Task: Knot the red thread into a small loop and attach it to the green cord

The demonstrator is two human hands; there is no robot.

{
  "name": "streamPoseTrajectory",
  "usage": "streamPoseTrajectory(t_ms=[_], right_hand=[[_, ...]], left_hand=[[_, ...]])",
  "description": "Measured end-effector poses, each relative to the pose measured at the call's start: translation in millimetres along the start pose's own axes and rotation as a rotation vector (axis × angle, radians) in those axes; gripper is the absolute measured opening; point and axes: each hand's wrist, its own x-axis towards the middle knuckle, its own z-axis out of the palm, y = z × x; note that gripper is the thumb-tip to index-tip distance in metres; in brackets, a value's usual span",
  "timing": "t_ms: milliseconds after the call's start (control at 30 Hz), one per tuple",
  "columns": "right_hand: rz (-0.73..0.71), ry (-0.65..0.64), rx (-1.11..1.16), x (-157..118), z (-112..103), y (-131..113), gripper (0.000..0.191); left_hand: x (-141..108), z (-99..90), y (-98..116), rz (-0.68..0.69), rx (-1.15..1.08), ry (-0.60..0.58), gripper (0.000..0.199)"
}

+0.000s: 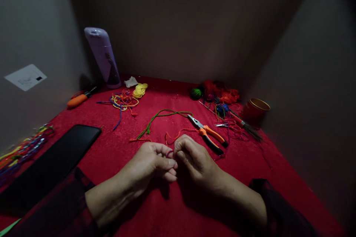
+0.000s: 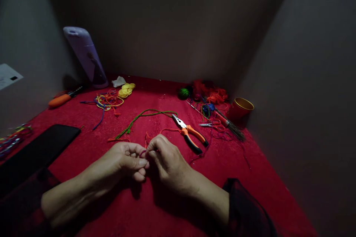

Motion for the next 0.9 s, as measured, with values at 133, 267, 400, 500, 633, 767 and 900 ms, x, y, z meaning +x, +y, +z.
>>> streamPoseTrajectory(t_ms=[133,267,400,500,633,767,900], right_hand=[[-0.077,-0.049,-0.034,0,-5,-1,0.008],[-0.133,-0.131,-0.061,2,-15,-8,0.013],[-0.169,-0.159,-0.111,2,-19,-9,0.020],[-0.179,-0.142,-0.199,0,-14,-5,0.017],[-0.163,-0.160,-0.334,1,-14,-8,0.005],[-0.163,-0.319,-0.511,4,-22,-28,0.004],[-0.165,-0.382,-0.684,0,-42,-41,0.019]], left_hand=[[1,0.0,0,-0.014,0.017,-0.011,0.009],[0,0.8,1,-0.018,0.018,-0.002,0.008],[-1,1.7,0,-0.010,0.007,-0.006,0.008],[-1,2.1,0,0.004,-0.012,-0.010,0.013],[-1,4.2,-1,0.038,-0.004,0.015,0.013],[-4,7.2,2,0.095,0.013,0.104,0.012],[-4,6.1,7,0.144,-0.007,0.180,0.013]])
